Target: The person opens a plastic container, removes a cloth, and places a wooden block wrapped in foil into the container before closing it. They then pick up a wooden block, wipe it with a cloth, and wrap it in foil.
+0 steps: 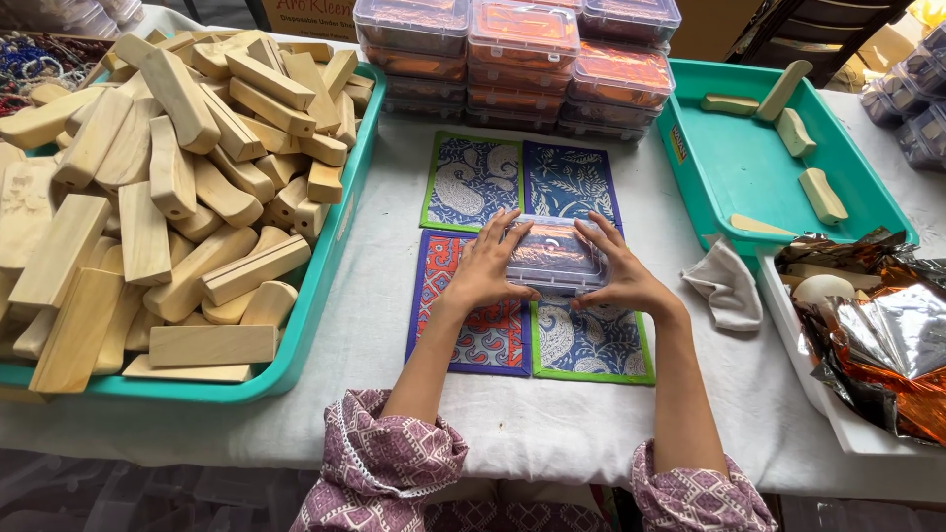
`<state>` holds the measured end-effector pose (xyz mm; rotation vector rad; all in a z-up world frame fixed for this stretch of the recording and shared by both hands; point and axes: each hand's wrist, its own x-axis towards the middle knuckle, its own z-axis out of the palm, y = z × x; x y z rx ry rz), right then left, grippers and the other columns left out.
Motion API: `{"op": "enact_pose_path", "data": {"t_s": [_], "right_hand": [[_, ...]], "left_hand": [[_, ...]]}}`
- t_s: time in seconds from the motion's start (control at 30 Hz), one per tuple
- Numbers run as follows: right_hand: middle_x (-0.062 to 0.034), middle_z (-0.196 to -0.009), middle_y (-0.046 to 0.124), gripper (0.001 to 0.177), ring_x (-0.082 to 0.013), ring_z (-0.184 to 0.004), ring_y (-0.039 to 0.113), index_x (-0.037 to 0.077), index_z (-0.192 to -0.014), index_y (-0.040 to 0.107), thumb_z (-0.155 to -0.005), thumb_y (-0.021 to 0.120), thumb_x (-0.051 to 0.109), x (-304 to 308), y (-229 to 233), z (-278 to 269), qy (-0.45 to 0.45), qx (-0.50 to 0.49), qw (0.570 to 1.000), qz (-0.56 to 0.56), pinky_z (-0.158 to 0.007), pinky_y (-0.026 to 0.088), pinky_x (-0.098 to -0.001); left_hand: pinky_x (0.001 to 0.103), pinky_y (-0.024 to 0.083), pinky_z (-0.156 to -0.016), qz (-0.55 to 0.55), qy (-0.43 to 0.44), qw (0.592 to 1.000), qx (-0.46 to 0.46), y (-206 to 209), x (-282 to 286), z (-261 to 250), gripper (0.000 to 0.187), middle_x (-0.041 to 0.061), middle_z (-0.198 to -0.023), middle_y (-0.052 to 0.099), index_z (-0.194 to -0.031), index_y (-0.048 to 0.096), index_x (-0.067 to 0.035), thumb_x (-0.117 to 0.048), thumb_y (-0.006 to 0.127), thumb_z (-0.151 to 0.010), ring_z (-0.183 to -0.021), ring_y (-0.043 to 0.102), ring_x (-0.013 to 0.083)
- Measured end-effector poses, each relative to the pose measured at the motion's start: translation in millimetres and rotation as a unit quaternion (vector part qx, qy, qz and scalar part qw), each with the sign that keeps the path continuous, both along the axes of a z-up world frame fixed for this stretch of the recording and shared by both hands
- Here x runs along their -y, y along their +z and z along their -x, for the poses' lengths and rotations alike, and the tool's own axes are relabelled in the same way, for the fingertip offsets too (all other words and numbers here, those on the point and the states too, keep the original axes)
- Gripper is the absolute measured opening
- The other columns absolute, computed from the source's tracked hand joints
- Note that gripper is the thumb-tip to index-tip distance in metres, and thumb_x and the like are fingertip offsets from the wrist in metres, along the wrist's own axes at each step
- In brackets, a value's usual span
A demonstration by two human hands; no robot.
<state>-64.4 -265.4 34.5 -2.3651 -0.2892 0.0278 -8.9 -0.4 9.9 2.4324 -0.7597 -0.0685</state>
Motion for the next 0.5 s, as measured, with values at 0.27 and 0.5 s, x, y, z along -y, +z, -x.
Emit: {"op": "enact_pose_path", "data": {"t_s": [0.27, 0.5], "right_hand": [[-0.0038, -0.171, 0.023, 0.118, -0.0343, -0.154, 0.029, 0.038, -0.143, 0.057, -0.033, 0.1, 0.039, -5.4, 5.1, 3.2, -0.017, 0.018, 1.0, 0.003, -0.123, 0.03, -0.0547], [0.0006, -0.171, 0.021, 0.108, -0.0323, -0.153, 0.029, 0.04, -0.137, 0.061, -0.036, 0.1, 0.033, -5.5, 2.1, -1.7, -0.031, 0.016, 0.999, 0.033, -0.122, 0.033, -0.0531]], "left_hand": [[0.056, 0.02, -0.126, 0.021, -0.015, 0.999, 0.025, -6.4, 2.9, -1.7, 0.136, 0.004, -0.169, 0.014, -0.158, 0.028, -0.025, -0.055, 0.099, -0.046, -0.157, 0.006, 0.029], [0.053, 0.018, -0.126, -0.012, -0.011, 0.999, 0.037, -4.0, 7.4, 1.3, 0.128, 0.005, -0.17, 0.012, -0.159, 0.027, -0.024, -0.049, 0.095, -0.054, -0.157, 0.004, 0.0295]]}}
